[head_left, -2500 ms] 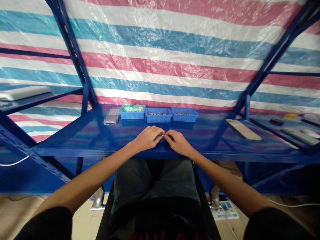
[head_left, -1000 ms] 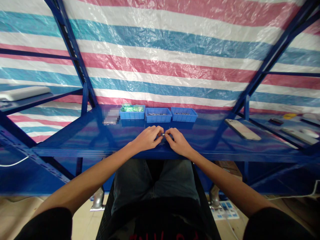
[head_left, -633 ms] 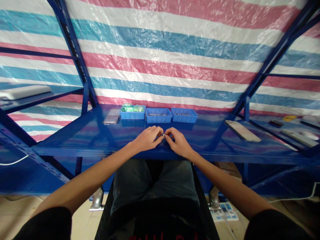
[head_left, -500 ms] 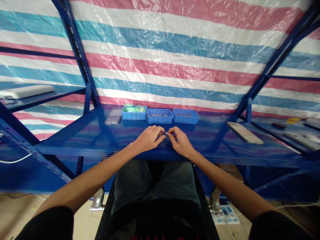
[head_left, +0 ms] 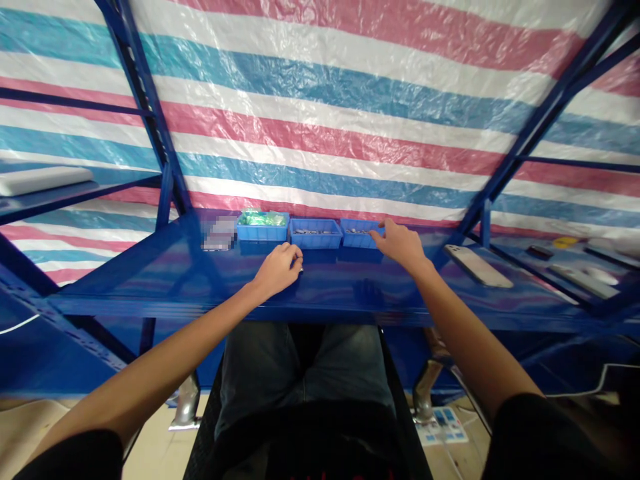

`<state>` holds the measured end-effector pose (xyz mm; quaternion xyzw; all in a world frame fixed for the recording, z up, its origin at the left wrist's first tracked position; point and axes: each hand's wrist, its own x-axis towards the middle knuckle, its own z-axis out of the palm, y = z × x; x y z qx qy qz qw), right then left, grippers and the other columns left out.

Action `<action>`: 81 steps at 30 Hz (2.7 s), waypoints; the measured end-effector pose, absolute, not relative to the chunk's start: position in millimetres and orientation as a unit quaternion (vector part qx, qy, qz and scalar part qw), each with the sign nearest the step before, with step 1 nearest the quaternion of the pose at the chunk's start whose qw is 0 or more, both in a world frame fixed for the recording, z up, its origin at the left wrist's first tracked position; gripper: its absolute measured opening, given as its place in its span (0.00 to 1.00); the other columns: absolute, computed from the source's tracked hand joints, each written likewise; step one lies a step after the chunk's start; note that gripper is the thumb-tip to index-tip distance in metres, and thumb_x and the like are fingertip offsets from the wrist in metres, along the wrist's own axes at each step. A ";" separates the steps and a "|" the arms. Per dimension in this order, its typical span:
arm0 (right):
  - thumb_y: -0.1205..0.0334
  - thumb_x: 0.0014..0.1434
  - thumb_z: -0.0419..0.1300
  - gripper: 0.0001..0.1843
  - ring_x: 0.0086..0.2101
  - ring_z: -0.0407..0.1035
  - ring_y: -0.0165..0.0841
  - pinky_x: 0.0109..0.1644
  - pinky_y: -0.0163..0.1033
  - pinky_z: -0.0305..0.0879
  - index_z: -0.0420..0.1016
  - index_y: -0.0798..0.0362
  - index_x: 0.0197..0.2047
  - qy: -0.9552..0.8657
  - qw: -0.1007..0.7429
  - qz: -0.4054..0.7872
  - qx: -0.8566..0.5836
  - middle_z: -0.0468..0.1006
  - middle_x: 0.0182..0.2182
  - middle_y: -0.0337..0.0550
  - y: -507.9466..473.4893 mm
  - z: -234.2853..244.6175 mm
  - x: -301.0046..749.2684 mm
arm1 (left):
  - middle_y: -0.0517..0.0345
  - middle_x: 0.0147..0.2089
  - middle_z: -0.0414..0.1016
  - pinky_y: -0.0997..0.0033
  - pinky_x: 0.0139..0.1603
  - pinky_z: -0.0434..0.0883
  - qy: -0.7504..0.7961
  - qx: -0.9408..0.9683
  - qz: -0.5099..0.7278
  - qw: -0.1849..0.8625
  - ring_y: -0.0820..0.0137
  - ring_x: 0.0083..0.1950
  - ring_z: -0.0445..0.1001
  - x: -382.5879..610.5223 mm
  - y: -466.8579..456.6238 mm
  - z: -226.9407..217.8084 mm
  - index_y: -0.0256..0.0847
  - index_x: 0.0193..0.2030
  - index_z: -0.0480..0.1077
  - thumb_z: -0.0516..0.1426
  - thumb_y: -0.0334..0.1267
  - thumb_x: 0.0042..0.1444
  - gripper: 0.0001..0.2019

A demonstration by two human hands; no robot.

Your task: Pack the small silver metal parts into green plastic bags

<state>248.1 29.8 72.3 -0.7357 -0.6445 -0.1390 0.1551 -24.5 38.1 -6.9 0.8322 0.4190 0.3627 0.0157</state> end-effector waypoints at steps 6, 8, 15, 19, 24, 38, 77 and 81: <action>0.55 0.60 0.52 0.13 0.35 0.72 0.41 0.37 0.41 0.60 0.70 0.54 0.41 -0.709 0.170 -0.095 -0.678 0.78 0.31 0.47 9.9 20.3 250.0 | 0.55 0.37 0.66 0.69 0.39 0.69 0.367 0.887 0.280 0.013 0.70 0.34 0.70 -22.2 32.3 -10.7 0.40 0.37 0.69 0.52 0.34 0.54 0.07; 0.56 0.59 0.52 0.11 0.37 0.71 0.40 0.38 0.40 0.60 0.71 0.54 0.38 -0.734 0.182 -0.107 -0.645 0.77 0.34 0.48 5.8 7.2 243.9 | 0.55 0.36 0.67 0.69 0.40 0.69 0.366 0.889 0.274 0.011 0.70 0.34 0.70 -21.0 32.5 -11.6 0.40 0.37 0.69 0.49 0.31 0.54 0.08; 0.58 0.58 0.55 0.10 0.36 0.68 0.37 0.40 0.40 0.59 0.68 0.54 0.41 -0.818 0.233 -0.064 -0.523 0.76 0.33 0.45 -0.1 -0.7 193.8 | 0.55 0.32 0.71 0.68 0.39 0.69 0.384 0.854 0.341 0.079 0.69 0.34 0.71 -21.0 37.4 -5.2 0.38 0.32 0.70 0.51 0.34 0.55 0.07; 0.53 0.57 0.57 0.14 0.35 0.68 0.37 0.38 0.40 0.58 0.67 0.53 0.42 -0.837 0.260 -0.063 -0.478 0.75 0.32 0.43 -2.1 -1.6 166.3 | 0.59 0.24 0.71 0.72 0.30 0.67 0.427 0.767 0.411 0.246 0.71 0.27 0.70 -13.0 32.1 0.3 0.37 0.28 0.68 0.53 0.42 0.54 0.10; 0.55 0.61 0.52 0.11 0.33 0.68 0.37 0.38 0.41 0.57 0.69 0.53 0.37 -0.829 0.290 -0.113 -0.464 0.75 0.30 0.46 -10.2 -5.4 162.7 | 0.60 0.26 0.70 0.74 0.28 0.66 0.405 0.726 0.443 0.336 0.73 0.27 0.69 5.9 16.3 -3.1 0.37 0.29 0.66 0.54 0.43 0.54 0.11; 0.59 0.63 0.45 0.18 0.24 0.64 0.28 0.29 0.34 0.55 0.63 0.53 0.23 -0.788 0.370 0.165 -0.463 0.69 0.20 0.36 -4.1 6.8 172.7 | 0.59 0.32 0.70 0.73 0.34 0.68 0.335 0.743 0.446 0.371 0.73 0.33 0.71 13.1 9.5 -5.7 0.38 0.40 0.64 0.55 0.37 0.53 0.08; 0.59 0.56 0.56 0.09 0.26 0.65 0.28 0.30 0.34 0.61 0.64 0.51 0.40 -0.738 0.489 0.260 -0.386 0.70 0.26 0.36 0.9 -6.6 172.4 | 0.59 0.29 0.71 0.72 0.36 0.66 0.344 0.676 0.460 0.462 0.73 0.32 0.70 12.4 8.1 -1.4 0.36 0.36 0.68 0.55 0.42 0.54 0.11; 0.60 0.57 0.54 0.06 0.26 0.64 0.28 0.30 0.34 0.59 0.67 0.53 0.34 -0.753 0.468 0.224 -0.405 0.71 0.26 0.37 -4.4 -1.7 171.1 | 0.59 0.27 0.70 0.72 0.35 0.66 0.339 0.681 0.451 0.467 0.73 0.31 0.69 12.3 7.6 -0.6 0.36 0.34 0.67 0.54 0.45 0.55 0.13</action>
